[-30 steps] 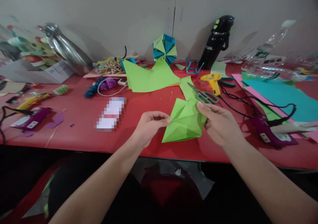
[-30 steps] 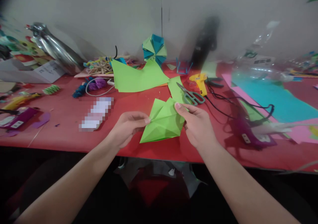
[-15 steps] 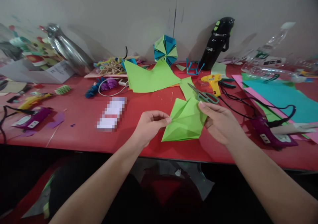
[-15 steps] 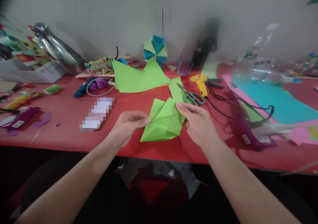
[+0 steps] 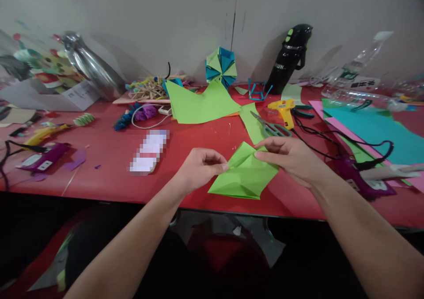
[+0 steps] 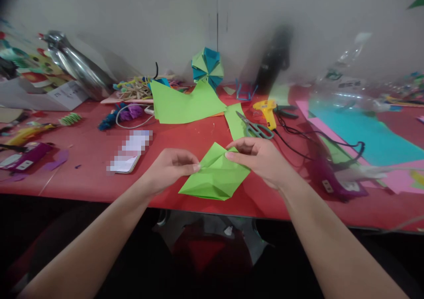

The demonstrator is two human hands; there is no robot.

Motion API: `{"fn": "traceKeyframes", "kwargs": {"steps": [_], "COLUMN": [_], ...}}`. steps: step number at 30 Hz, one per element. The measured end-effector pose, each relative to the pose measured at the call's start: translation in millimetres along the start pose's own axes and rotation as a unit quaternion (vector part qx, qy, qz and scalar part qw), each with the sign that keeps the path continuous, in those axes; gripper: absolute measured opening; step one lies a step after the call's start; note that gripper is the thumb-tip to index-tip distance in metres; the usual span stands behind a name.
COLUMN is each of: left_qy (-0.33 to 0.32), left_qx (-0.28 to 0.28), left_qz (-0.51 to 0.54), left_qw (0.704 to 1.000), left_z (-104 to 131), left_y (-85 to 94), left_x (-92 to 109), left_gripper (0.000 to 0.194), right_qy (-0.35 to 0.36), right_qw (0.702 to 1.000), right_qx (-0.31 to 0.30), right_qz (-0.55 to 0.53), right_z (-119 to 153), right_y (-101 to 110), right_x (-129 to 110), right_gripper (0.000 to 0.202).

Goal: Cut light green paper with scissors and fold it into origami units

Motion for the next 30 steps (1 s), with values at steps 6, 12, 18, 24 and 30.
{"fn": "traceKeyframes", "kwargs": {"steps": [6, 12, 18, 24, 30], "left_qy": [-0.029, -0.029, -0.015, -0.004, -0.008], "left_qx": [-0.056, -0.057, -0.070, -0.068, -0.039], "left_qz": [-0.051, -0.052, -0.040, -0.028, -0.021], "left_qw": [0.997, 0.997, 0.997, 0.997, 0.999], "left_z": [2.8, 1.7, 1.4, 0.6, -1.6], "left_y": [-5.8, -5.7, -7.7, -6.8, -1.8], "left_x": [4.5, 1.8, 1.1, -0.9, -2.5], "left_gripper": [0.012, 0.011, 0.012, 0.012, 0.013], "right_qy": [0.010, 0.031, 0.065, 0.054, -0.009], "right_qw": [0.997, 0.997, 0.996, 0.993, 0.997], "right_qx": [-0.051, -0.032, 0.016, 0.052, -0.048], "right_qz": [0.056, 0.065, 0.064, 0.087, 0.062], "right_z": [-0.9, -0.3, -0.6, -3.2, -2.1], "right_y": [-10.9, -13.8, -18.8, -18.5, -8.3], "right_x": [-2.2, -5.8, -10.6, -7.7, 0.3], "right_gripper": [0.028, 0.023, 0.027, 0.032, 0.050]}}
Point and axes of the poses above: each hand's wrist, its own z-axis away from the middle knuckle, its own y-axis out of the back of the hand, x = y × z, the point moved 5 cm from there along -z, towards the middle knuckle, and after that the axes turned 5 degrees about -y, right-handed, at the moved point
